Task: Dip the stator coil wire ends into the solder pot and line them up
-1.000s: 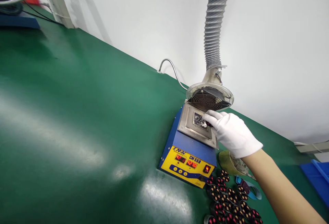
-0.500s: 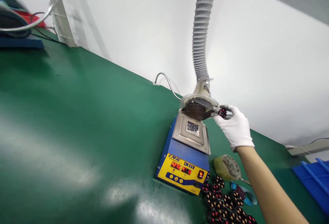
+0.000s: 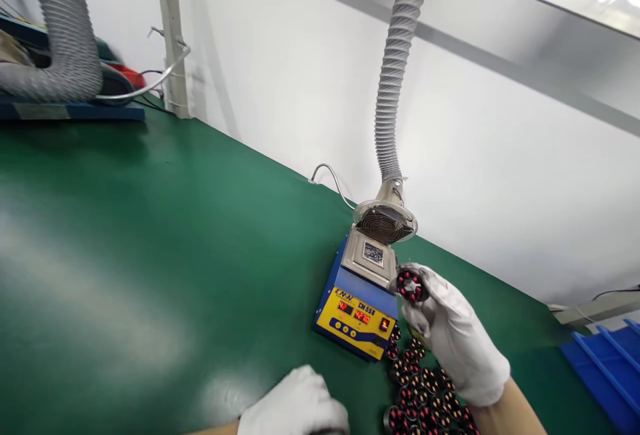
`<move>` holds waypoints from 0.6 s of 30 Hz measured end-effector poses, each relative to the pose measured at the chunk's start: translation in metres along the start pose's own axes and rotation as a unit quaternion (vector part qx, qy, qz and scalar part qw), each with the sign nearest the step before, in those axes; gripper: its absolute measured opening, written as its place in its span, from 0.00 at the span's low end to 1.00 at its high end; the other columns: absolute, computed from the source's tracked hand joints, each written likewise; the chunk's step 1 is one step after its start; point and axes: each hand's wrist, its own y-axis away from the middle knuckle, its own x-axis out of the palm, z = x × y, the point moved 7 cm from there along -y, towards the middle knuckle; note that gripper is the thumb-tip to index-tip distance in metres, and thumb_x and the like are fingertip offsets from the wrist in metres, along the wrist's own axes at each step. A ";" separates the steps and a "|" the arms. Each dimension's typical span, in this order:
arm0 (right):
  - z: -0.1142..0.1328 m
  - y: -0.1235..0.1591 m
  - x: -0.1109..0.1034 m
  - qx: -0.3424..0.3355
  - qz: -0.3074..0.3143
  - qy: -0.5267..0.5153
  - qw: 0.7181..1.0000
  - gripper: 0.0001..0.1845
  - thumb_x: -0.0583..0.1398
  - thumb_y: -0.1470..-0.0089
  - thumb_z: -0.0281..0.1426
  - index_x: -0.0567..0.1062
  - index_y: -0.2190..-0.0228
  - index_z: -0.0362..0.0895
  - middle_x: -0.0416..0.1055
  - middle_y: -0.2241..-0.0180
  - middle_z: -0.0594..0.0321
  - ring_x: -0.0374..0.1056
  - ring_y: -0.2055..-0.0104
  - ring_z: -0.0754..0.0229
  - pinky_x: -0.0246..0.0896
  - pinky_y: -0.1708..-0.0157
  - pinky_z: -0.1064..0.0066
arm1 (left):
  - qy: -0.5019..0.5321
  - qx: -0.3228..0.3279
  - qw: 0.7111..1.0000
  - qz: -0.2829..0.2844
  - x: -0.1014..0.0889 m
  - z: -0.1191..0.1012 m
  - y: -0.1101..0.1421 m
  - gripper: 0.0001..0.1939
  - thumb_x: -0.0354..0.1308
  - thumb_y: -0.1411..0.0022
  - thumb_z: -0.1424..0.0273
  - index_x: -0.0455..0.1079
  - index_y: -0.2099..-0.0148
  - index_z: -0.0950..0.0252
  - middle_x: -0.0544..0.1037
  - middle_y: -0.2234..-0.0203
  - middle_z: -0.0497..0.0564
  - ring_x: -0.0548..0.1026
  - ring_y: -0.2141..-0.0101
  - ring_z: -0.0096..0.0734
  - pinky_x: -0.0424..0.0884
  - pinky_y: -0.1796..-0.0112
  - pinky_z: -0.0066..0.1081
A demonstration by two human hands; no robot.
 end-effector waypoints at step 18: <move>-0.045 0.100 0.088 0.051 0.081 -0.094 0.991 0.18 0.63 0.54 0.47 0.74 0.67 0.47 0.67 0.78 0.67 0.49 0.88 0.72 0.44 0.90 0.78 | -0.229 -0.041 0.926 -0.296 -0.145 -0.121 0.020 0.08 0.50 0.38 0.72 0.64 0.56 0.61 0.70 0.57 0.53 0.67 0.60 0.41 0.65 0.62 0.40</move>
